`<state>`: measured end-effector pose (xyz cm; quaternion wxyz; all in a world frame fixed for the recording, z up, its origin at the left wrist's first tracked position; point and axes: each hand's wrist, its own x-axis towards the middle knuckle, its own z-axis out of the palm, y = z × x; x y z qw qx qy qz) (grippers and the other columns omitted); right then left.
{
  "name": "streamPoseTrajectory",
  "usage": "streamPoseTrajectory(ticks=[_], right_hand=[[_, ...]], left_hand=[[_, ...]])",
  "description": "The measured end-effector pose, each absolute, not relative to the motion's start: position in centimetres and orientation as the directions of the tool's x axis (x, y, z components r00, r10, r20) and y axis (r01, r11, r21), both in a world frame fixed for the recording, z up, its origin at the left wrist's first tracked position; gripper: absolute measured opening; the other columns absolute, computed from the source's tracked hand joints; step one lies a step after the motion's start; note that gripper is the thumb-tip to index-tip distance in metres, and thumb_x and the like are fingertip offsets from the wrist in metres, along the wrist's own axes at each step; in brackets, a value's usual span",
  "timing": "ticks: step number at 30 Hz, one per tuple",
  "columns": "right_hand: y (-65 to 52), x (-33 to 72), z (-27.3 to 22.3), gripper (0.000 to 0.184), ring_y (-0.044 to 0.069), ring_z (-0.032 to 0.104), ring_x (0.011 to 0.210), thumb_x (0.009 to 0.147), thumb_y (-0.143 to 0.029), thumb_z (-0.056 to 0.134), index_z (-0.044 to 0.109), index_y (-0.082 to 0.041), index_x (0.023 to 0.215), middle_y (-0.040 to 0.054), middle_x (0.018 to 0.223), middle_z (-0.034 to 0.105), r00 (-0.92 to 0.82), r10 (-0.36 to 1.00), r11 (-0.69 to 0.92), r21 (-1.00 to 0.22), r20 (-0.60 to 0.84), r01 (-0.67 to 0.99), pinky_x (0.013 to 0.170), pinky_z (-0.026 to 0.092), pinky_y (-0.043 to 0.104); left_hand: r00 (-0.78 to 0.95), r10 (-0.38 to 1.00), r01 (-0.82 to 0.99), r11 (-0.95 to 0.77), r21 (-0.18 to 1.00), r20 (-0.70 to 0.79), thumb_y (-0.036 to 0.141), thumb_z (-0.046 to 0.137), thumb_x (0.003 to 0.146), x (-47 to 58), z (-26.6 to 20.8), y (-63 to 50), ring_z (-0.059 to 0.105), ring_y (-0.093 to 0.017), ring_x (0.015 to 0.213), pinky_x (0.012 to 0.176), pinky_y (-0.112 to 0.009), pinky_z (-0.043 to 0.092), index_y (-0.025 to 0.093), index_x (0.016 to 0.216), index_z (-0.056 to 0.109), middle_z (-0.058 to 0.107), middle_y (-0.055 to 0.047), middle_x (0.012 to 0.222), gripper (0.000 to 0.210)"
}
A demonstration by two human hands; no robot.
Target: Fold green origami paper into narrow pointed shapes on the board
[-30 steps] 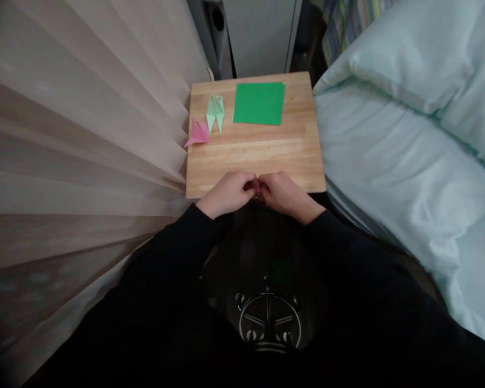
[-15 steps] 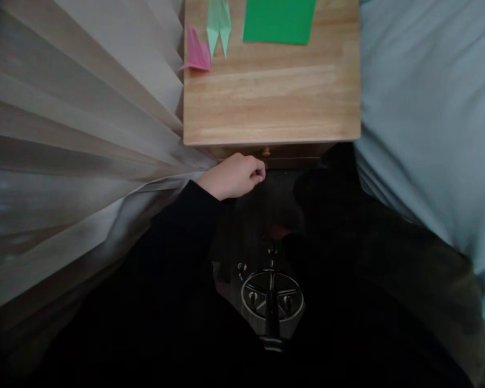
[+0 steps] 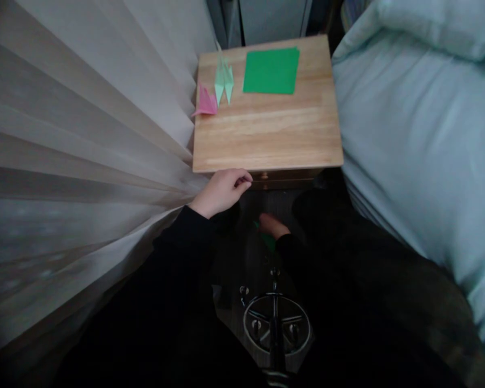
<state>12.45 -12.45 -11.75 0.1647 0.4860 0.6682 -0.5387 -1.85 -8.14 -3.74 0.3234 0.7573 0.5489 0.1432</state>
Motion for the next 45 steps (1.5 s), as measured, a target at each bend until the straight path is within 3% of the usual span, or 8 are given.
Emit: streamPoseTrajectory(ticks=[4,8,11,14,24,31,37,45], right_hand=[[-5.9,13.8,-4.0,0.017,0.019,0.069,0.08,0.088,-0.03,0.077,0.079,-0.013,0.092,0.0069,0.088,0.076,-0.532,0.539,0.013,-0.625,-0.653,0.78,0.071,0.053,0.029],[-2.0,17.0,5.8,0.017,0.016,0.06,0.063,0.082,-0.035,0.078,0.08,-0.018,0.079,0.0015,0.069,0.073,-0.536,0.797,0.13,-0.787,-0.278,0.603,0.059,0.043,0.028],[-0.9,17.8,9.0,0.025,0.017,0.062,0.066,0.088,-0.038,0.071,0.077,-0.016,0.078,0.0044,0.072,0.073,-0.336,0.941,0.231,-0.78,0.028,0.582,0.062,0.044,0.03],[-0.2,16.9,8.0,0.026,0.019,0.063,0.071,0.095,-0.027,0.063,0.074,-0.016,0.075,0.0063,0.075,0.072,-0.388,0.898,0.422,-0.655,0.208,0.626,0.067,0.044,0.031],[-0.2,16.8,3.2,0.017,0.024,0.072,0.094,0.098,-0.017,0.062,0.071,-0.017,0.112,0.0095,0.104,0.077,-0.587,0.789,0.533,-0.678,0.181,0.507,0.083,0.054,0.036],[2.1,18.3,3.6,0.015,0.032,0.069,0.108,0.097,-0.022,0.064,0.071,-0.015,0.108,0.0144,0.109,0.076,-0.374,0.845,0.535,-0.596,0.383,0.599,0.094,0.053,0.046],[1.8,18.1,2.9,0.011,0.023,0.073,0.083,0.095,-0.015,0.062,0.072,-0.018,0.095,0.0065,0.09,0.078,-0.316,0.901,0.43,-0.714,0.298,0.552,0.075,0.053,0.034],[1.1,17.6,2.5,0.022,0.022,0.073,0.087,0.097,-0.015,0.057,0.078,-0.02,0.094,0.0081,0.095,0.079,-0.359,0.901,0.416,-0.721,0.244,0.554,0.08,0.053,0.034]], left_hand=[[0.097,0.994,0.519,-0.098,0.849,0.055,0.019,0.06,0.095,-2.0,-1.0,-6.5,0.067,-0.016,0.082,0.074,-0.027,0.052,0.017,0.099,0.073,0.076,-0.007,0.099,0.013],[-0.224,0.966,0.259,-0.066,0.964,0.126,0.026,0.061,0.096,-1.9,1.6,-4.5,0.059,-0.011,0.068,0.062,-0.022,0.047,0.016,0.095,0.07,0.069,-0.003,0.084,0.013],[-0.069,0.997,-0.044,0.041,0.998,-0.044,0.037,0.061,0.096,-1.6,2.5,-3.1,0.061,-0.011,0.065,0.058,-0.021,0.048,0.016,0.099,0.07,0.064,-0.002,0.077,0.022],[0.088,0.981,-0.249,0.187,0.95,-0.171,0.046,0.067,0.092,-1.2,2.6,-1.9,0.069,-0.015,0.081,0.069,-0.025,0.057,0.018,0.111,0.069,0.07,-0.006,0.096,0.033],[0.097,0.944,-0.109,0.324,0.94,-0.314,0.039,0.081,0.077,-1.7,-0.3,-0.1,0.06,-0.011,0.07,0.063,-0.021,0.051,0.015,0.084,0.069,0.066,0.0,0.078,0.027],[0.17,0.934,-0.115,0.335,0.935,-0.313,0.036,0.083,0.077,-1.5,0.9,1.3,0.06,-0.01,0.069,0.067,-0.021,0.048,0.017,0.09,0.073,0.067,0.002,0.075,0.025],[0.156,0.929,-0.301,0.368,0.88,-0.335,0.033,0.089,0.071,-0.5,1.3,1.3,0.059,-0.007,0.068,0.063,-0.018,0.045,0.016,0.09,0.073,0.067,0.002,0.078,0.029],[0.136,0.938,-0.312,0.347,0.884,-0.32,0.025,0.088,0.07,0.2,1.1,0.6,0.054,-0.007,0.062,0.059,-0.017,0.041,0.02,0.111,0.07,0.06,0.005,0.068,0.045]])
